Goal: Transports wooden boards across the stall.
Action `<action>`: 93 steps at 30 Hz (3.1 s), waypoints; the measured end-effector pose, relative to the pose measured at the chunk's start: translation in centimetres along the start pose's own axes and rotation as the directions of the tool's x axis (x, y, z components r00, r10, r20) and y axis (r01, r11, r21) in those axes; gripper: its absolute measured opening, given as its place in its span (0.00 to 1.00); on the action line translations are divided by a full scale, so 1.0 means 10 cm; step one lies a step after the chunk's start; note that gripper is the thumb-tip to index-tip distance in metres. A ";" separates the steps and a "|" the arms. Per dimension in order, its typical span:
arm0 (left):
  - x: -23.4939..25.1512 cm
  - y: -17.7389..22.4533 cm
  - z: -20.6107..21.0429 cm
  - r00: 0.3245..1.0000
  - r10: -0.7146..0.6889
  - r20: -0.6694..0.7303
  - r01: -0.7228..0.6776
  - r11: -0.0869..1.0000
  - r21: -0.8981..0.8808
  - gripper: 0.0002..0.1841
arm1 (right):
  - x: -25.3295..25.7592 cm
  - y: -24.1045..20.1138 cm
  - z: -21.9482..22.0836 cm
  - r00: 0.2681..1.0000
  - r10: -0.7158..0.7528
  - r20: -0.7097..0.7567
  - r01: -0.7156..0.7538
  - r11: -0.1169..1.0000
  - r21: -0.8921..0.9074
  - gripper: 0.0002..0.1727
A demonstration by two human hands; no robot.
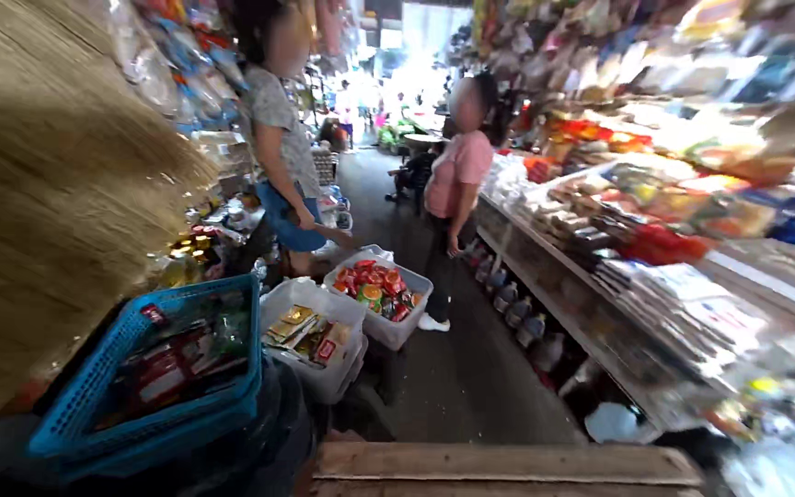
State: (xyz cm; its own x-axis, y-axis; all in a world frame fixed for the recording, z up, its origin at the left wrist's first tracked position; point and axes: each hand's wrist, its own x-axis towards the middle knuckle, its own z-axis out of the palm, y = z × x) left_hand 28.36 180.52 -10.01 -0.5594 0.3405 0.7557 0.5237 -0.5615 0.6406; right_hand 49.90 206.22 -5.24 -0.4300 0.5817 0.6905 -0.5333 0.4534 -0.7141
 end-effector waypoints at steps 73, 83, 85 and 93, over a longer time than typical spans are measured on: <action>1.64 -2.07 -0.02 0.317 0.249 -0.915 0.652 0.644 0.401 0.52 | 3.21 4.12 3.13 0.502 -0.049 0.864 -0.420 0.859 0.293 0.47; 1.63 -2.07 -0.04 0.358 0.253 -0.899 0.579 0.695 0.426 0.42 | 3.20 4.12 3.13 0.496 -0.040 0.868 -0.426 0.859 0.283 0.49; 1.62 -2.08 -0.05 0.354 0.263 -0.897 0.567 0.703 0.430 0.43 | 3.19 4.14 3.13 0.510 -0.055 0.859 -0.421 0.854 0.305 0.50; 1.62 -2.08 0.00 0.318 0.262 -0.911 0.587 0.700 0.407 0.49 | 3.17 4.14 3.12 0.538 -0.072 0.840 -0.418 0.843 0.340 0.49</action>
State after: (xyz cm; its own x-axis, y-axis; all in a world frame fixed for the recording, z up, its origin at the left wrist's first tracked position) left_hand 8.41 197.73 -11.09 -0.6260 -0.7259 0.2850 0.2998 0.1133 0.9472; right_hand -8.53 222.34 -9.35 -0.8048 -0.2868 0.5197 -0.5173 -0.0903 -0.8510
